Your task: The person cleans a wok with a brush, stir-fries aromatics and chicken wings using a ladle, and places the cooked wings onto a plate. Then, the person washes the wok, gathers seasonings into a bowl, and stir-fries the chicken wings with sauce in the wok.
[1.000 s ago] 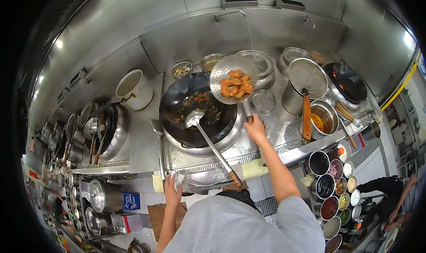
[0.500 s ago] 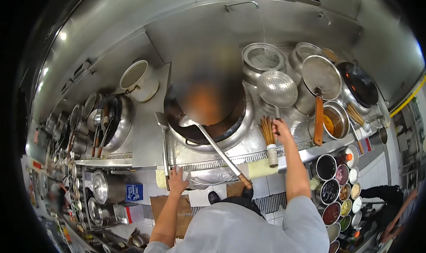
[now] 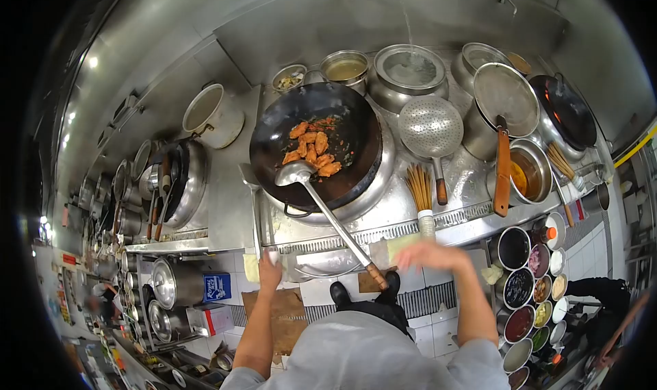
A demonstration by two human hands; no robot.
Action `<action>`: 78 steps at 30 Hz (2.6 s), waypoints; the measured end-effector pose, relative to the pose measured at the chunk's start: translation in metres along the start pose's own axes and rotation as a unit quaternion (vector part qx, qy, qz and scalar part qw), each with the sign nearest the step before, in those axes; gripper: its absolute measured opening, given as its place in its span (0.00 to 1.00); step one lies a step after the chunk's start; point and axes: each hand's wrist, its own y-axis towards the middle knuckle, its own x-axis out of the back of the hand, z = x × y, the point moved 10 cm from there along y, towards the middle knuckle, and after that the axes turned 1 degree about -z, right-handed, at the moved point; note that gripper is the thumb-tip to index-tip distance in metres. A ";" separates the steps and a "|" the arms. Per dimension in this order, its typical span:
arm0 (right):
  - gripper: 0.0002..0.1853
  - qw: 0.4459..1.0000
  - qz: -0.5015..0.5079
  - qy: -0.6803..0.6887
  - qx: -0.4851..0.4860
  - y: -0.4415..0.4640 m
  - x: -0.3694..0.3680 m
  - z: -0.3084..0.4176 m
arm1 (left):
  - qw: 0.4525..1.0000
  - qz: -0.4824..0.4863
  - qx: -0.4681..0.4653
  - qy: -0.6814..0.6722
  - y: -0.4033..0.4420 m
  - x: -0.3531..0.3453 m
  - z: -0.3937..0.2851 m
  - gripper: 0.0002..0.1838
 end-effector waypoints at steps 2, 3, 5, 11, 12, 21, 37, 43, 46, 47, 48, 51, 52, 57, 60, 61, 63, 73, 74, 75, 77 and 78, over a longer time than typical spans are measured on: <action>0.18 0.965 0.210 0.091 -0.128 -0.004 -0.102 0.006 | 0.977 -0.060 0.075 -0.191 0.002 0.008 0.032 0.33; 0.18 0.963 0.205 0.075 -0.157 0.004 -0.118 -0.037 | 0.889 0.033 0.186 -0.417 -0.003 -0.015 0.051 0.30; 0.17 0.961 0.102 0.030 -0.254 0.026 -0.105 -0.188 | 0.778 0.059 0.241 -0.577 -0.024 -0.014 0.049 0.29; 0.21 0.840 -0.289 0.427 -0.165 0.082 -0.051 -0.393 | 0.465 0.154 0.244 -0.837 -0.092 0.040 -0.064 0.35; 0.21 0.786 -0.380 0.461 -0.160 0.080 -0.046 -0.400 | 0.448 0.157 0.246 -0.845 -0.098 0.038 -0.071 0.35; 0.16 0.599 -0.499 0.625 -0.031 0.073 -0.030 -0.439 | 0.537 0.172 0.255 -0.786 -0.098 0.016 -0.099 0.29; 0.18 0.962 -0.238 0.107 -0.083 0.106 -0.074 0.067 | 0.593 0.223 0.248 -0.733 0.106 -0.013 -0.164 0.18; 0.21 0.856 -0.336 -0.373 -0.123 0.022 -0.006 0.095 | 0.550 0.198 0.266 -0.766 0.107 -0.069 -0.176 0.06; 0.31 0.848 -0.258 -0.464 -0.008 0.012 0.000 0.130 | 0.549 0.203 0.208 -0.784 0.091 -0.060 -0.194 0.07; 0.31 0.864 -0.240 -0.420 -0.142 0.018 -0.012 0.153 | 0.560 0.211 0.217 -0.771 0.083 -0.060 -0.190 0.07; 0.31 0.860 -0.221 -0.375 -0.265 0.018 -0.028 0.179 | 0.571 0.216 0.218 -0.762 0.085 -0.050 -0.192 0.08; 0.32 0.840 -0.202 -0.498 -0.077 0.030 0.020 0.145 | 0.545 0.219 0.255 -0.768 0.054 -0.003 -0.202 0.09; 0.33 0.855 -0.200 -0.449 -0.162 0.034 0.010 0.154 | 0.533 0.216 0.263 -0.774 0.042 0.008 -0.202 0.09; 0.34 0.837 -0.291 -0.447 -0.123 0.068 0.032 0.128 | 0.563 0.180 0.204 -0.780 0.018 -0.045 -0.159 0.07; 0.35 0.756 -0.351 -0.543 -0.102 0.061 0.013 0.135 | 0.588 0.144 0.239 -0.759 -0.053 -0.019 -0.127 0.17; 0.35 0.768 -0.350 -0.529 -0.087 0.058 0.005 0.139 | 0.595 0.134 0.214 -0.763 -0.051 -0.009 -0.136 0.15; 0.34 0.822 -0.318 -0.469 -0.063 0.062 -0.012 0.144 | 0.587 0.159 0.195 -0.770 -0.026 -0.021 -0.147 0.10; 0.34 0.826 -0.253 -0.499 -0.075 0.067 0.014 0.124 | 0.520 0.223 0.168 -0.807 0.043 -0.015 -0.172 0.04; 0.34 0.823 -0.299 -0.469 -0.113 0.073 0.031 0.092 | 0.554 0.159 0.183 -0.797 0.018 -0.001 -0.165 0.03; 0.34 0.798 -0.331 -0.488 -0.126 0.073 0.020 0.102 | 0.571 0.189 0.172 -0.781 0.005 -0.027 -0.153 0.09; 0.35 0.779 -0.385 -0.488 -0.084 0.059 0.001 0.115 | 0.586 0.124 0.162 -0.784 -0.030 0.008 -0.151 0.23; 0.35 0.788 -0.394 -0.471 -0.036 0.053 -0.008 0.113 | 0.592 0.152 0.162 -0.774 -0.037 0.025 -0.158 0.20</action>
